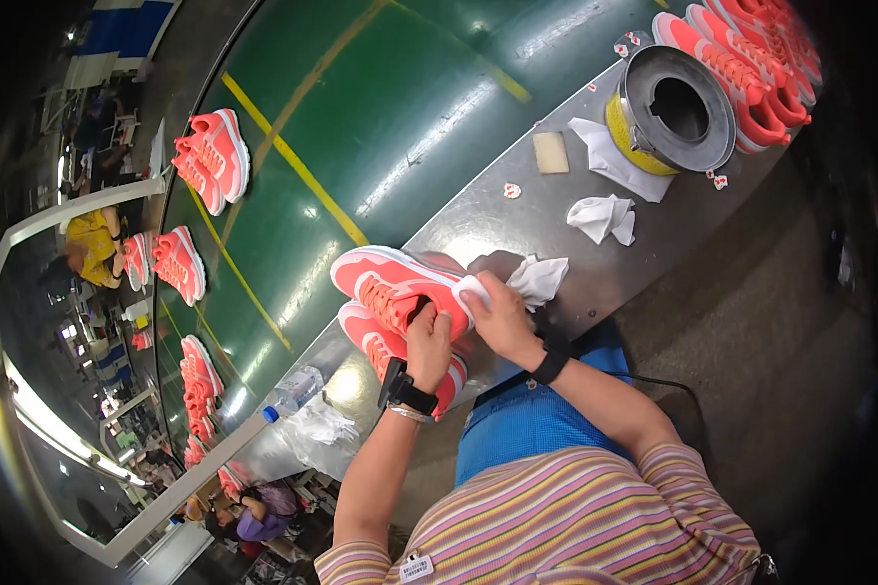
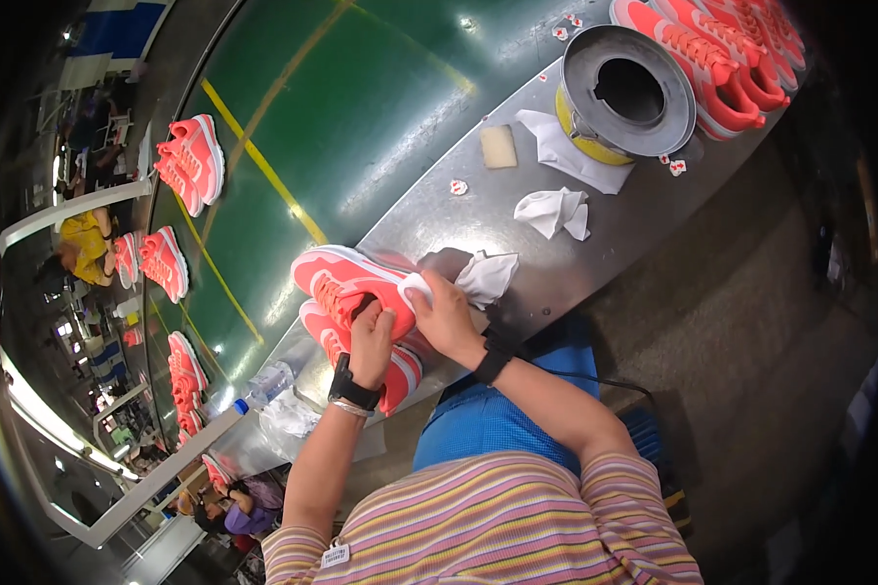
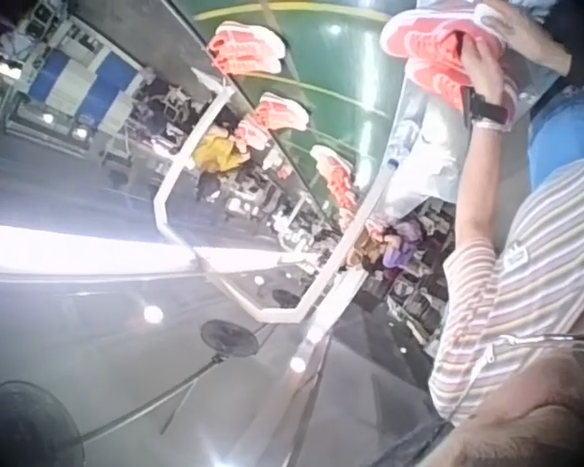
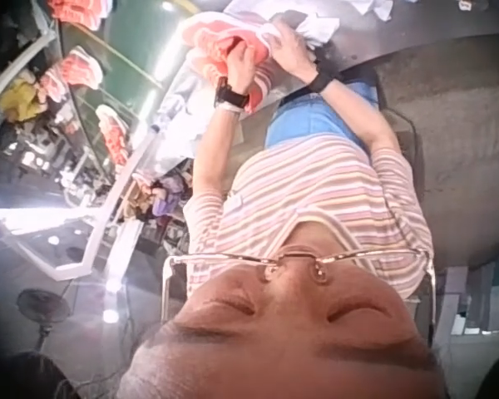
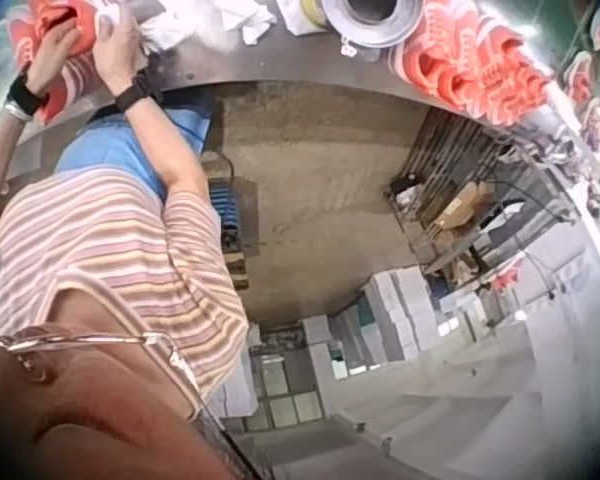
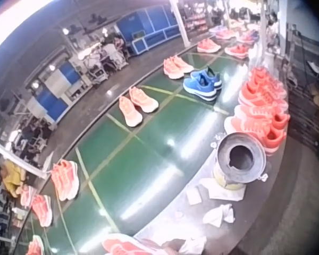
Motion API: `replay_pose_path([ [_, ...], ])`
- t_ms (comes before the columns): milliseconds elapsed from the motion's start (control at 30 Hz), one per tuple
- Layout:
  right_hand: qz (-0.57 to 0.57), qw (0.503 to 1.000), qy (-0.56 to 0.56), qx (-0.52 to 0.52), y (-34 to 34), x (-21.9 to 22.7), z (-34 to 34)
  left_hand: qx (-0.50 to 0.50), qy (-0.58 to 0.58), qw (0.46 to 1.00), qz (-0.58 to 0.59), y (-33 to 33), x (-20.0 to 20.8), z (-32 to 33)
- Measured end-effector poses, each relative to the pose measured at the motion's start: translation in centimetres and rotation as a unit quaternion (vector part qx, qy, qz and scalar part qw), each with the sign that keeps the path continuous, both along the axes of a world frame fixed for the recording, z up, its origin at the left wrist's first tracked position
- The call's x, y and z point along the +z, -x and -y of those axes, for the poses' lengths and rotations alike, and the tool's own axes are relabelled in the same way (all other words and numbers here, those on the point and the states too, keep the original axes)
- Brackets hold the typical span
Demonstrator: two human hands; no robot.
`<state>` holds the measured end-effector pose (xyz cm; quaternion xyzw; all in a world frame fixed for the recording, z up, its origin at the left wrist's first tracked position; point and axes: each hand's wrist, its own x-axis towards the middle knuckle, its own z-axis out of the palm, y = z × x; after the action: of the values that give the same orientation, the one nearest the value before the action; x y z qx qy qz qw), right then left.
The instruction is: Inspecting and cleaning excess glue or spots from sneakers on a factory conveyor belt.
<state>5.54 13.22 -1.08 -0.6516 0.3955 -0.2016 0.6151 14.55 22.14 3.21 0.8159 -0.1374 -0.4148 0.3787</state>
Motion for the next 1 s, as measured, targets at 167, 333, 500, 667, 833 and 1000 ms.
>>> replay_pose_path([
  [167,0.004,0.997,-0.068,0.023,0.7,0.7,0.1,-0.022,0.012,1.0,-0.005,0.0,0.5,0.6],
  [333,-0.019,0.999,-0.038,0.025,0.4,0.9,0.3,-0.024,-0.036,0.999,0.014,0.0,0.5,0.2],
  [500,-0.012,1.0,-0.012,-0.001,0.3,0.2,-0.1,-0.044,-0.022,0.999,0.014,0.1,0.2,0.5],
  [667,-0.017,0.999,-0.027,0.015,0.9,0.9,-0.4,-0.022,0.015,0.999,0.044,0.1,0.0,0.0],
  [833,-0.008,1.0,0.006,-0.008,-0.3,0.6,0.3,-0.048,0.006,0.998,0.039,0.1,-0.1,0.3],
  [1000,-0.026,0.999,0.006,0.039,0.9,1.2,0.5,-0.046,0.006,0.998,0.052,0.2,-0.1,0.2],
])
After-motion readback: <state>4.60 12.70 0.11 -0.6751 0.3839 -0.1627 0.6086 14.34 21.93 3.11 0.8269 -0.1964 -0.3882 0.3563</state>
